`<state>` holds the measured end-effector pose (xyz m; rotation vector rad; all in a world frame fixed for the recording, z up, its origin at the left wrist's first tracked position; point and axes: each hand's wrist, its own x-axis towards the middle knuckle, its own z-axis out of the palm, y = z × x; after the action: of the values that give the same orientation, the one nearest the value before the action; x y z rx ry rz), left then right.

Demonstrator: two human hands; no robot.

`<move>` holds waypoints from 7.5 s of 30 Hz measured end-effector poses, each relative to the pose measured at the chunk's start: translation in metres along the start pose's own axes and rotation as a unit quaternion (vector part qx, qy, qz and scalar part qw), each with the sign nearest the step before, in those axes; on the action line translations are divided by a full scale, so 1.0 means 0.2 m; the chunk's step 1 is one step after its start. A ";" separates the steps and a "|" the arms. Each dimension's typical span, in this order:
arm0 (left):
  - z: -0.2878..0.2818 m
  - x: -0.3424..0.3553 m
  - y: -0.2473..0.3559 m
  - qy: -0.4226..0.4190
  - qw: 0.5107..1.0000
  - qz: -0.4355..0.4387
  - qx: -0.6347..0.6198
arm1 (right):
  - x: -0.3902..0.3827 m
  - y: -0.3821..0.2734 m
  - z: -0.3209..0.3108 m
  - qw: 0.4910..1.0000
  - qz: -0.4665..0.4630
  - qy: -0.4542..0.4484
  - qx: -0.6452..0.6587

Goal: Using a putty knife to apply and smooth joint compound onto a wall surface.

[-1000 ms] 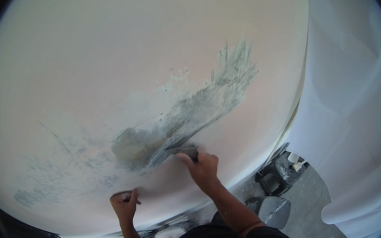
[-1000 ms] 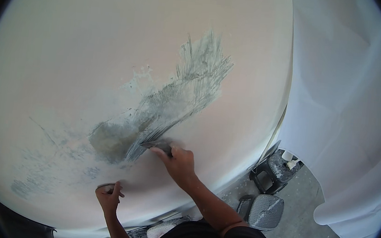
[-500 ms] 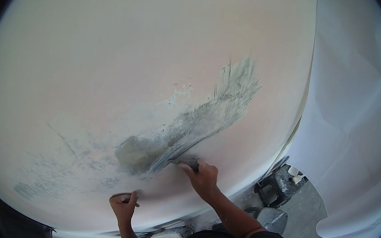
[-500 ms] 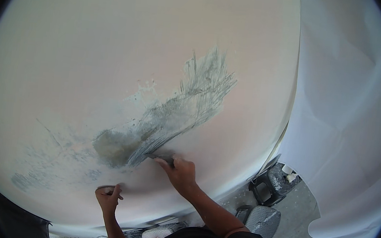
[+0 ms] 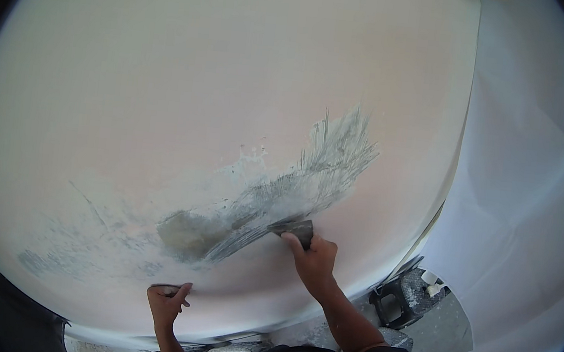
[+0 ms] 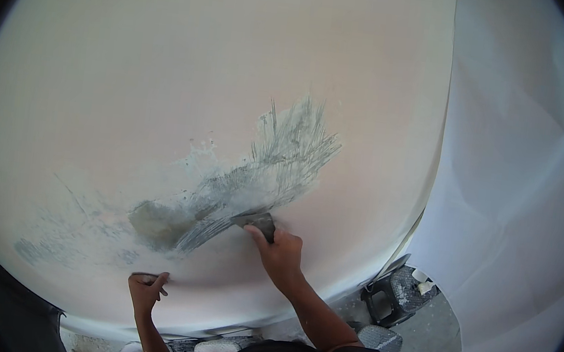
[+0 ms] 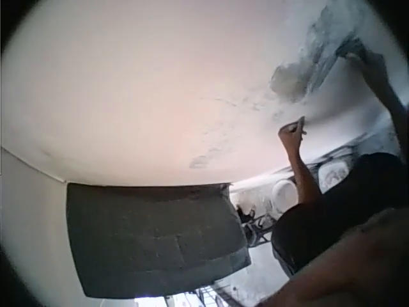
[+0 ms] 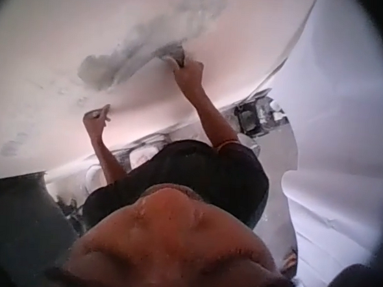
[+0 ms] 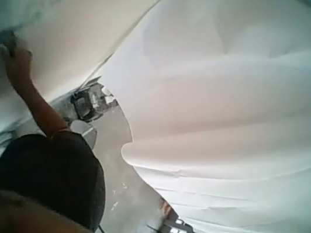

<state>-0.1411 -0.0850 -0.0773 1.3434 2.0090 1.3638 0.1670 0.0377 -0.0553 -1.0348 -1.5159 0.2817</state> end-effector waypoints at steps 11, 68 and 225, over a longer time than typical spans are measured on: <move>0.00 0.00 -0.01 0.029 0.998 -0.044 -0.017 | 0.18 0.01 -0.13 0.953 0.117 0.199 0.198; 0.07 -0.35 0.25 -0.072 0.976 -0.027 -0.204 | -0.36 -0.13 -0.40 0.472 0.272 -0.392 0.741; 0.07 -0.02 -0.15 0.051 0.985 -0.036 -0.159 | -0.18 0.21 0.05 0.994 -0.020 -0.073 -0.078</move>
<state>-0.1448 -0.0841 -0.1105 1.0691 1.7850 1.6632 0.1714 0.0397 -0.1106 -1.1250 -1.7102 0.2188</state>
